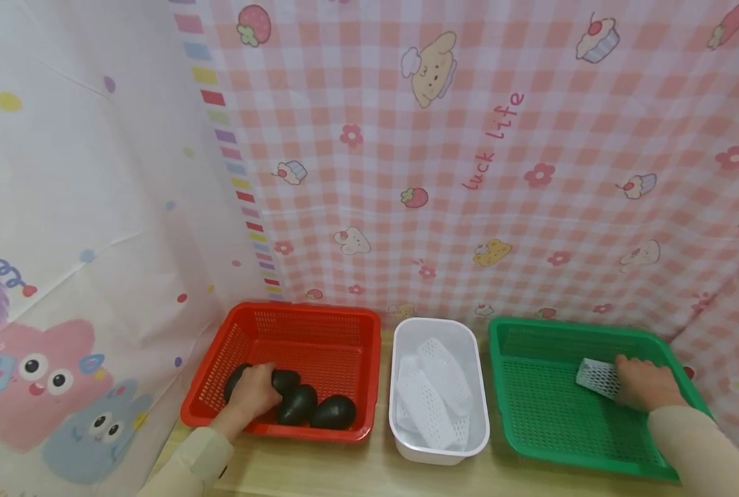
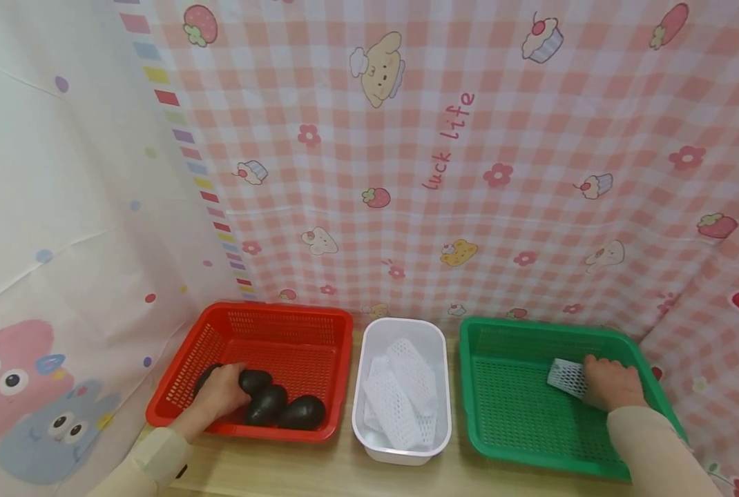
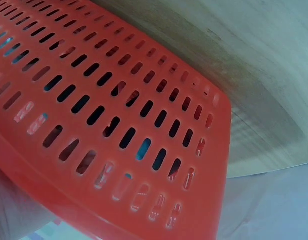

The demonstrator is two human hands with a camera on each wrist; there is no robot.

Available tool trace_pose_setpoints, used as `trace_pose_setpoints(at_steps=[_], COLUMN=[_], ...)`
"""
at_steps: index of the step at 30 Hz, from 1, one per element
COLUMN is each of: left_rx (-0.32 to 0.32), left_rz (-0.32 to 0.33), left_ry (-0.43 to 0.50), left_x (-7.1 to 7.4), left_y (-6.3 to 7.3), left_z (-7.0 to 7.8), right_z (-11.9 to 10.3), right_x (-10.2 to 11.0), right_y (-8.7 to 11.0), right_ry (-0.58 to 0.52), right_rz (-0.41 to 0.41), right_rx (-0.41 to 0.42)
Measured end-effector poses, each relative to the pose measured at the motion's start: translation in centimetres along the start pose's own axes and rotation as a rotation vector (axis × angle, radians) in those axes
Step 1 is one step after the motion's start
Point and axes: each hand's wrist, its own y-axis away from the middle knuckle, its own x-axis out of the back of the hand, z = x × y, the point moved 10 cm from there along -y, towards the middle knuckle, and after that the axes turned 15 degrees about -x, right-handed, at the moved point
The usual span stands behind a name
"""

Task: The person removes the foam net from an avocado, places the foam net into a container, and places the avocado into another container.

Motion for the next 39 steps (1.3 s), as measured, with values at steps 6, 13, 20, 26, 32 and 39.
trace_pose_setpoints(at_steps=[6,13,20,26,32,39], left_rx=[0.015,-0.052,-0.083,-0.112,-0.126,-0.128], left_rz=[-0.012,0.055,0.125,0.188,0.216,0.246], left_ry=[0.027,0.067,0.092,0.078,0.091,0.107], left_x=[0.1,1.5,3.1,5.0,6.2,6.9], left_y=[-0.2,-0.4,0.3,1.0,1.6,2.1], left_z=[0.2,0.6,0.7,1.8,2.9,3.8], right_z=[0.8,1.2,0.6,-0.7,-1.7,-3.0], right_x=[0.3,2.4,4.3,6.8,9.0,11.2], right_y=[0.4,1.3,1.8,2.9,4.5,6.9], right_ry=[-0.039,-0.05,-0.05,-0.057,-0.068,-0.103], right_rz=[-0.049,-0.006,0.033,0.12,0.153,0.264], right_rx=[-0.033,-0.034,-0.045,-0.015,-0.019,-0.016])
